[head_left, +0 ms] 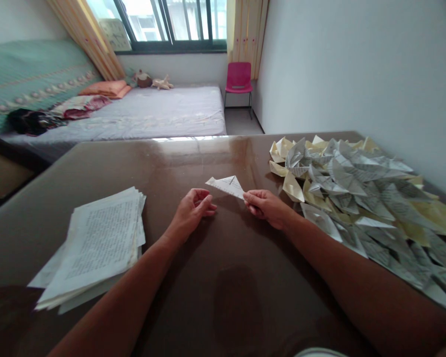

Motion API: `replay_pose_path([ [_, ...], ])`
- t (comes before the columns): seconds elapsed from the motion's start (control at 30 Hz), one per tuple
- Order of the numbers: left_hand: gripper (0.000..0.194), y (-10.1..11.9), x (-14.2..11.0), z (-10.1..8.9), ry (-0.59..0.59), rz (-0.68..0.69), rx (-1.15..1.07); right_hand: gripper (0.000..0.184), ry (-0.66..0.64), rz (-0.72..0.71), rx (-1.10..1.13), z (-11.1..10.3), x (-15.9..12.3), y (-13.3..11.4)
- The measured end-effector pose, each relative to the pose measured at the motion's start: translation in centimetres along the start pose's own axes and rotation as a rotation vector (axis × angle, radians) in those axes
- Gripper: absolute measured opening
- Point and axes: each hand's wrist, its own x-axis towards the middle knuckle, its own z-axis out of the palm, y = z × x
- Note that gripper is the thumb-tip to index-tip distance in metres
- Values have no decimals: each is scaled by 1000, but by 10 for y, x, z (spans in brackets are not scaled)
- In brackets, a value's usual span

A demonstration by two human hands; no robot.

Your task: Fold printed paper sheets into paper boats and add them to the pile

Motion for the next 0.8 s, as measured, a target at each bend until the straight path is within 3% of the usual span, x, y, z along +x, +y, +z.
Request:
replay_pose_path([
  [0.17,35,6,-8,11,-168,-65,-211,39,-155,105,-19,6,-3,2],
  [0.37,56,11,-12,10,-278,-6,-333,36,-286,195,-52,7,-8,-2],
  [0.5,50,8,-13,8,-348,23,-295,37,-384,216,-52,6,-11,-3],
  [0.6,42,7,-13,8,-365,12,-284,42,-426,165,-200,8,-13,-4],
  [0.67,40,7,-14,9,-380,-5,-269,47,-302,11,-398,10,-14,-6],
  [0.77,39,8,-14,10,-378,-8,-242,42,61,-319,-655,13,-15,-10],
  [0.8,39,8,-14,11,-377,-2,-228,38,121,-395,-690,14,-15,-11],
])
